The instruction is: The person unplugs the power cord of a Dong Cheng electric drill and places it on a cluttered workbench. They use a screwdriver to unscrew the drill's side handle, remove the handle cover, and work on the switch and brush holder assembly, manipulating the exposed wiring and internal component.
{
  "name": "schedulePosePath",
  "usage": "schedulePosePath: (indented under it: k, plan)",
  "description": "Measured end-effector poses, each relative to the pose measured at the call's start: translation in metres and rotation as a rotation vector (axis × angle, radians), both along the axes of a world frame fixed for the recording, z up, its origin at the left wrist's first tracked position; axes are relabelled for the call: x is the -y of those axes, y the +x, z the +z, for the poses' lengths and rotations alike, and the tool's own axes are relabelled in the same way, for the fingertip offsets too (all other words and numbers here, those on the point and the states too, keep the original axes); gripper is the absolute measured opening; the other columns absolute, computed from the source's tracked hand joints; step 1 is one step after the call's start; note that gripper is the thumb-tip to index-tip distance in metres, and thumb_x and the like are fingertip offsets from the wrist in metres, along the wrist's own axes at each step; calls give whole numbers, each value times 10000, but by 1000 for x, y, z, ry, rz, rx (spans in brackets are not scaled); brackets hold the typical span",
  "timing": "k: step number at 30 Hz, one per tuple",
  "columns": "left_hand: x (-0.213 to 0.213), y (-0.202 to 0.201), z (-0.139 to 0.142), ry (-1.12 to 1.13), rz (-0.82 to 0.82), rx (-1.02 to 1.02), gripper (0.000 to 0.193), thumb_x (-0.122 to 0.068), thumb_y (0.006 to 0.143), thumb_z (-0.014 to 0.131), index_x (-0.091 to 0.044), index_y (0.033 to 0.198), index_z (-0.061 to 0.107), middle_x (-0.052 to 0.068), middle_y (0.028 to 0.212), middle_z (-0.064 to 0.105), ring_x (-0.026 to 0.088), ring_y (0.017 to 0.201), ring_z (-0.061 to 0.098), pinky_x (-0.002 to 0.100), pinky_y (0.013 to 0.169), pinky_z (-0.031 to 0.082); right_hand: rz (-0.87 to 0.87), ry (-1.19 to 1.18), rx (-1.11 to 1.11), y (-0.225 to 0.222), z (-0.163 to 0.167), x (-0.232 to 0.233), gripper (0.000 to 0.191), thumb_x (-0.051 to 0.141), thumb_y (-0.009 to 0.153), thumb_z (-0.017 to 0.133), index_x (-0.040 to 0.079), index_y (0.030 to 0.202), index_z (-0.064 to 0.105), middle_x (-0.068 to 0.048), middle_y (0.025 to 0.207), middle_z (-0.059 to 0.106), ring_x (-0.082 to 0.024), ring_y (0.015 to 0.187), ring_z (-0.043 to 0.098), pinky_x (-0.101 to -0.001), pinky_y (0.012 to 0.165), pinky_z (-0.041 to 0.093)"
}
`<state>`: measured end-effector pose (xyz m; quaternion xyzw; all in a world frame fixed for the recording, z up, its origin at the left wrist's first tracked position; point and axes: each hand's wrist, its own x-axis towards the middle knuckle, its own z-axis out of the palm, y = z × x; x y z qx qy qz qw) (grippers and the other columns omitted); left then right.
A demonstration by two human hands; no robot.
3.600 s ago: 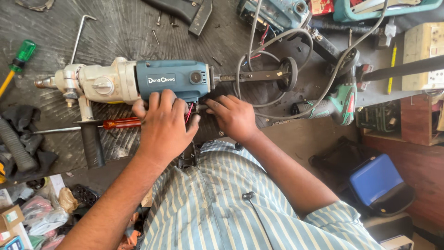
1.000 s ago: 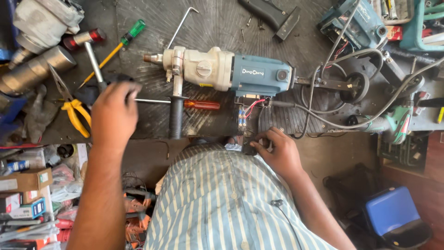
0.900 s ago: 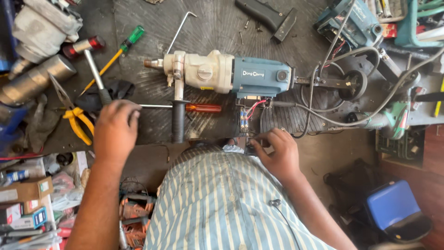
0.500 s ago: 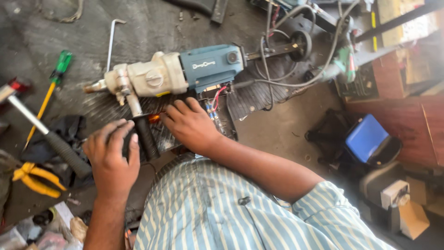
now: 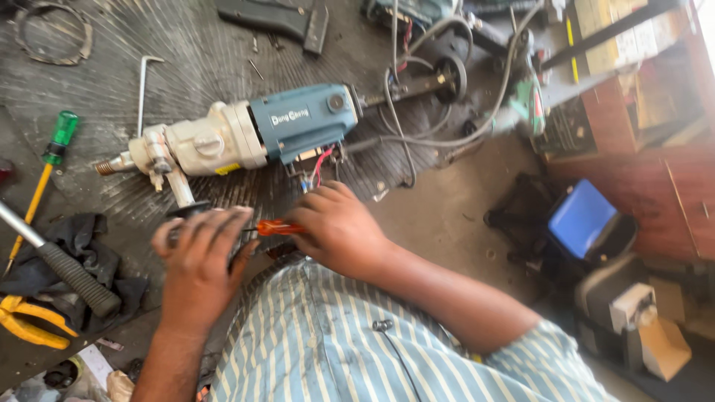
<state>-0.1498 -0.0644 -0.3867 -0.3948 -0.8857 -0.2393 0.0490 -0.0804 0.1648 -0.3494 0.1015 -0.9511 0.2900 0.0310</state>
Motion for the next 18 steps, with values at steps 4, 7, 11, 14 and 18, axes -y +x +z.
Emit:
schedulePosePath:
  k: [4,7,11,14,18]
  plan:
    - [-43,-2,12,41,-104,207,342,-255,887,778,-125,1198,720,6,1068,724,183,1015,665,458,1004,396,-95,-514,102,1,42,-47,335,196,908,754,53,1190,644,-95,1115,660,-257,1028,664,-390,909,554]
    - [-79,-10,28,268,-226,187,262,-236,888,803,-109,1106,732,7,964,704,206,961,656,428,973,434,45,-1005,-31,-17,72,-75,351,237,1062,673,52,1320,522,-87,1230,589,-219,1211,639,-406,1090,545]
    - [-133,-39,34,281,-344,161,217,-252,902,846,-103,1008,729,51,920,677,247,970,661,473,998,462,160,-1293,111,-43,86,-94,449,428,1086,612,58,1298,470,-76,1065,545,-151,910,586,-297,822,518]
    - [-156,-58,22,333,-367,109,223,-263,898,817,-114,1038,728,56,1067,720,267,1089,674,502,1075,456,210,-1091,65,-55,74,-100,574,563,1103,486,11,1252,446,-63,914,507,-98,718,443,-223,646,385]
    - [-155,-57,7,283,-305,204,249,-240,886,818,-67,1045,734,88,1038,731,335,1069,649,468,981,494,269,-1043,-31,-57,54,-105,612,617,1168,391,14,1221,475,-30,976,480,-72,769,421,-213,713,372]
